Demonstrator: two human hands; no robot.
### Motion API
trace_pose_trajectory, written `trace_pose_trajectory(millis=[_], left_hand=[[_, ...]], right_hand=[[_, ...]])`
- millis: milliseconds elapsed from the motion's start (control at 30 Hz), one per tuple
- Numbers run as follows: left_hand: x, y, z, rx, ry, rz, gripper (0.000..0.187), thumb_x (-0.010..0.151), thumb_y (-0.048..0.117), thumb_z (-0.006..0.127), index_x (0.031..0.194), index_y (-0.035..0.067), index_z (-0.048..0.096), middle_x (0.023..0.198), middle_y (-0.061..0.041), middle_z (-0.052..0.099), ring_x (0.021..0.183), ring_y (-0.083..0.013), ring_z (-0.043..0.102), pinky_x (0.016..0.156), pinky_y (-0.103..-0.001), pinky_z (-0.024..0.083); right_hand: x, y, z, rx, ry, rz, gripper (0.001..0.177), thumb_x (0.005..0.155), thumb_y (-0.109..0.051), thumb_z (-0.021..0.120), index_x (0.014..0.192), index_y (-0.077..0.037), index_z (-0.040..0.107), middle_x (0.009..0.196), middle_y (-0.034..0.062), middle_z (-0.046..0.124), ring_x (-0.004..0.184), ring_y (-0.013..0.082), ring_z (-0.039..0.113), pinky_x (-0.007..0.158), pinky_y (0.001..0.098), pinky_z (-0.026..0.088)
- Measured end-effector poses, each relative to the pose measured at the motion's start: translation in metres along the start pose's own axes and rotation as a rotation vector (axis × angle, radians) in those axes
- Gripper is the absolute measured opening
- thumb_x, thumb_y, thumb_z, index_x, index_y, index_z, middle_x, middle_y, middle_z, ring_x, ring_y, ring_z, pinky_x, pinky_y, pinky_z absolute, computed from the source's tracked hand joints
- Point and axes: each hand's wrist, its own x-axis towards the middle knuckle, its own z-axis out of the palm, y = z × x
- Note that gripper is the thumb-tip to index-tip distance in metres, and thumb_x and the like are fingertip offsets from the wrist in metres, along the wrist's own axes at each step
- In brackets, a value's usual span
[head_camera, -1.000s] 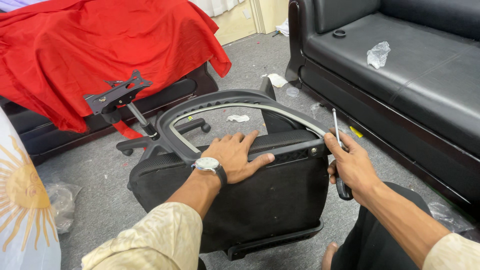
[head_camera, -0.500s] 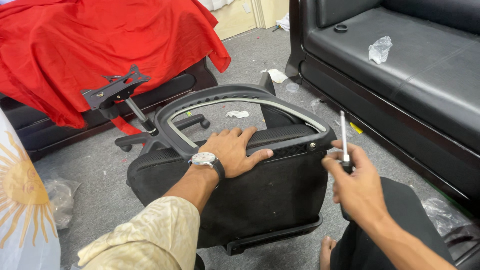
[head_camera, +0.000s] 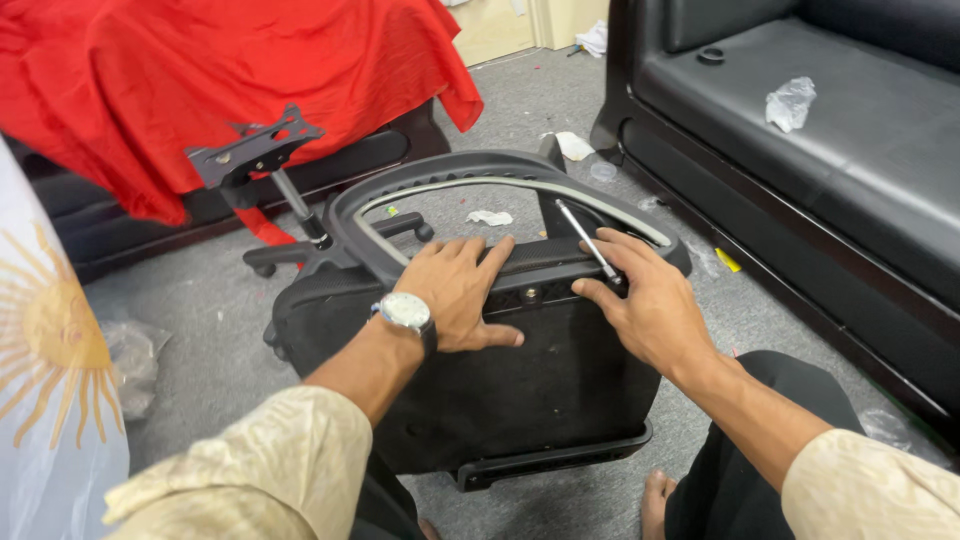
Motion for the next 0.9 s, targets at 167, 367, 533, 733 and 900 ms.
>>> trace_pose_trajectory(millis=[167,367,533,733,900], left_hand=[[0.001,-0.023,-0.015,-0.009,-0.236,-0.094,0.106,0.071,0.075,0.075,0.148,0.010,0.043,0.121,-0.023,0.064,0.113,-0.0419,0.063,0.098,-0.050,0.048],[0.001,-0.056,-0.035,-0.116,-0.311,0.132,0.109,0.058,0.061,0.086,0.146,0.013,0.045,0.116,-0.018,0.070,0.106,-0.0411,0.066,0.091,-0.048,0.052],[0.005,-0.061,-0.039,-0.049,-0.419,0.143,0.119,0.051,0.056,0.090,0.151,0.014,0.040,0.114,-0.016,0.071,0.106,-0.0396,0.067,0.089,-0.049,0.052],[0.003,-0.073,-0.042,-0.111,-0.394,0.219,0.120,0.052,0.052,0.093,0.153,0.016,0.040,0.109,-0.017,0.070,0.105,-0.0407,0.066,0.089,-0.049,0.051],[-0.030,-0.079,-0.025,-0.088,0.317,0.384,0.122,0.046,0.061,0.094,0.142,0.004,0.046,0.124,-0.024,0.064,0.118,-0.0448,0.061,0.101,-0.051,0.045]], right_hand=[[-0.002,0.005,-0.002,-0.032,-0.008,-0.007,0.049,0.085,-0.033,0.076,0.129,-0.012,0.068,0.146,0.0070,0.058,0.130,0.0305,0.057,0.103,0.0423,0.048],[-0.013,0.016,-0.009,-0.079,0.029,-0.068,0.048,0.086,-0.031,0.078,0.128,-0.010,0.069,0.145,0.0088,0.061,0.131,0.0301,0.058,0.106,0.0411,0.047],[-0.016,0.010,-0.005,-0.065,0.044,-0.005,0.048,0.086,-0.029,0.077,0.130,-0.011,0.069,0.146,0.0072,0.061,0.129,0.0285,0.060,0.103,0.0395,0.048],[-0.018,0.013,-0.007,-0.082,0.025,0.103,0.050,0.085,-0.032,0.076,0.132,-0.015,0.068,0.150,0.0047,0.058,0.125,0.0278,0.061,0.091,0.0383,0.052],[-0.025,0.017,-0.006,-0.160,0.138,-0.131,0.048,0.091,-0.033,0.076,0.133,-0.010,0.069,0.150,0.0126,0.057,0.130,0.0341,0.059,0.101,0.0421,0.050]])
